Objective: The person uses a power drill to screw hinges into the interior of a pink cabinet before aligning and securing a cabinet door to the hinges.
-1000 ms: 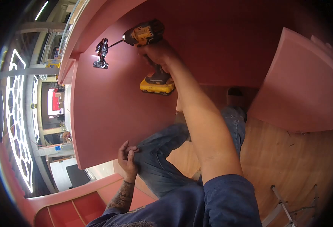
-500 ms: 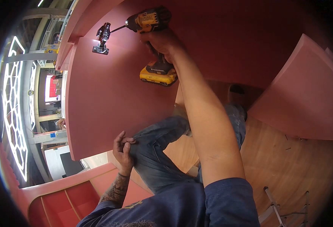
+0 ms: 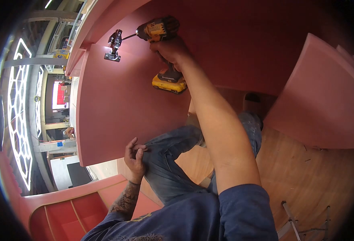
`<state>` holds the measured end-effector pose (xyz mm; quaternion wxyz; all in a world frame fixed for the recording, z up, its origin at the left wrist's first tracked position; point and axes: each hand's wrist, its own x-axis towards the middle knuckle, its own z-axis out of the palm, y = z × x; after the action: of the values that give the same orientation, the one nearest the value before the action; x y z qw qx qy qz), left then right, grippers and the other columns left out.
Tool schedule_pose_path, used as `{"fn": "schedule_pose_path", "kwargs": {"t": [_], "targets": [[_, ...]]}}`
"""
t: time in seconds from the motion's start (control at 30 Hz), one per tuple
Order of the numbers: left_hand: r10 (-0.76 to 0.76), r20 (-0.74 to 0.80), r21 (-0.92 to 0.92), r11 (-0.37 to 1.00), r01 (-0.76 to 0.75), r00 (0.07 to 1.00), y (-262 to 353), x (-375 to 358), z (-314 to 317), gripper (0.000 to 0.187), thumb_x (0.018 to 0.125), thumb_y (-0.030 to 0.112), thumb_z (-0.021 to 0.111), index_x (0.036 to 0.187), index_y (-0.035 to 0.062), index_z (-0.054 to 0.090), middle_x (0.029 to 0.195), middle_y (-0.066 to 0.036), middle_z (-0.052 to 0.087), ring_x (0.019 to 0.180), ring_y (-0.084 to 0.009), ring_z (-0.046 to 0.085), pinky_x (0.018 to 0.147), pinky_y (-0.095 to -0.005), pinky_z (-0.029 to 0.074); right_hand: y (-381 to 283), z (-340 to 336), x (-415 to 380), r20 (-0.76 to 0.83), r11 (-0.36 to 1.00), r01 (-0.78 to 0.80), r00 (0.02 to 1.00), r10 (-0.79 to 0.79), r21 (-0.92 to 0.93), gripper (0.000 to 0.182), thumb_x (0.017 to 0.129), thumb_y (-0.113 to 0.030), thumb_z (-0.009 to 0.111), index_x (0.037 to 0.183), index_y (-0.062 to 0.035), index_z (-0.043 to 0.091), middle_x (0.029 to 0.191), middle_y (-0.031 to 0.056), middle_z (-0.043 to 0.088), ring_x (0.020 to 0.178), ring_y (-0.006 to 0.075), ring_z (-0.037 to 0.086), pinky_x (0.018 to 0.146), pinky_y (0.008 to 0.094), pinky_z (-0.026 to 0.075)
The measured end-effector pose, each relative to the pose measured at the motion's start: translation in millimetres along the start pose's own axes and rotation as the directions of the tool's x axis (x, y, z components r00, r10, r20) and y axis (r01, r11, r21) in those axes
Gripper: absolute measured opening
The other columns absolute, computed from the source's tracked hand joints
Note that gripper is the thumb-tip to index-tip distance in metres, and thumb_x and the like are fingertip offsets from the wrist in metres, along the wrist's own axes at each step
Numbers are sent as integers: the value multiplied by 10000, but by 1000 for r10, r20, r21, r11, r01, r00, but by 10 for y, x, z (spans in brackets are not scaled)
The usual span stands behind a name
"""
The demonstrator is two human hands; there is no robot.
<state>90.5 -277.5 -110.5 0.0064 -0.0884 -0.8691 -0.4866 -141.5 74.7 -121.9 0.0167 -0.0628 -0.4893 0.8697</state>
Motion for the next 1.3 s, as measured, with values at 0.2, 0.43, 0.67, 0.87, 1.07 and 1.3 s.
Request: {"fn": "schedule_pose_path", "kwargs": {"t": [0.2, 0.43, 0.67, 0.87, 1.07, 1.3], "targets": [[-9, -18, 39, 999, 10, 1000, -15, 2, 27, 451, 1014, 76, 654, 1423, -67, 529, 1006, -109, 713, 935, -175, 693, 910, -328, 559, -22, -29, -94, 37, 999, 10, 999, -12, 48, 238, 810, -82, 728, 1047, -98, 708, 762, -11, 648, 573, 92, 568, 527, 282, 481], [65, -121, 173, 984, -43, 991, -168, -104, -43, 391, 998, 94, 688, 1353, -51, 612, 978, -102, 741, 926, -156, 709, 896, -312, 564, -259, -330, -374, -10, 997, 58, 998, -58, -56, 273, 817, -97, 730, 1089, -90, 712, 778, -9, 646, 584, 96, 577, 542, 271, 467], [228, -336, 219, 962, -160, 914, -278, -320, -173, 369, 1000, 77, 690, 1351, -16, 624, 1054, -112, 718, 967, -175, 704, 870, -313, 578, -167, -566, -850, -55, 929, -22, 998, 2, -369, 309, 800, -115, 730, 1106, -73, 718, 849, 3, 674, 681, 114, 620, 631, 300, 502], [291, -635, 265, 952, -152, 715, 49, -555, -671, 687, 963, 93, 723, 1550, 17, 374, 1282, -131, 508, 1101, -218, 603, 962, -379, 536, 63, -403, -1345, -75, 866, 51, 992, -102, -497, 352, 747, -148, 770, 1074, -27, 718, 954, 47, 715, 859, 161, 665, 768, 335, 528], [217, -543, 71, 974, -213, 811, 264, -207, -962, 709, 947, 135, 762, 1524, -15, 378, 1260, -168, 596, 1131, -239, 638, 931, -388, 574, 208, -364, -2241, 36, 910, 208, 977, -209, -358, 356, 795, -56, 763, 1128, -2, 649, 889, 26, 672, 776, 125, 673, 684, 322, 547], [314, -451, 106, 948, -299, 835, 317, -520, -491, 375, 948, 68, 749, 1260, -16, 558, 1019, -121, 680, 962, -219, 710, 841, -369, 601, -112, -633, -3833, -175, 882, 471, 868, -465, -5, 359, 873, -64, 602, 1224, 14, 603, 938, 50, 625, 820, 142, 610, 772, 284, 509]]}}
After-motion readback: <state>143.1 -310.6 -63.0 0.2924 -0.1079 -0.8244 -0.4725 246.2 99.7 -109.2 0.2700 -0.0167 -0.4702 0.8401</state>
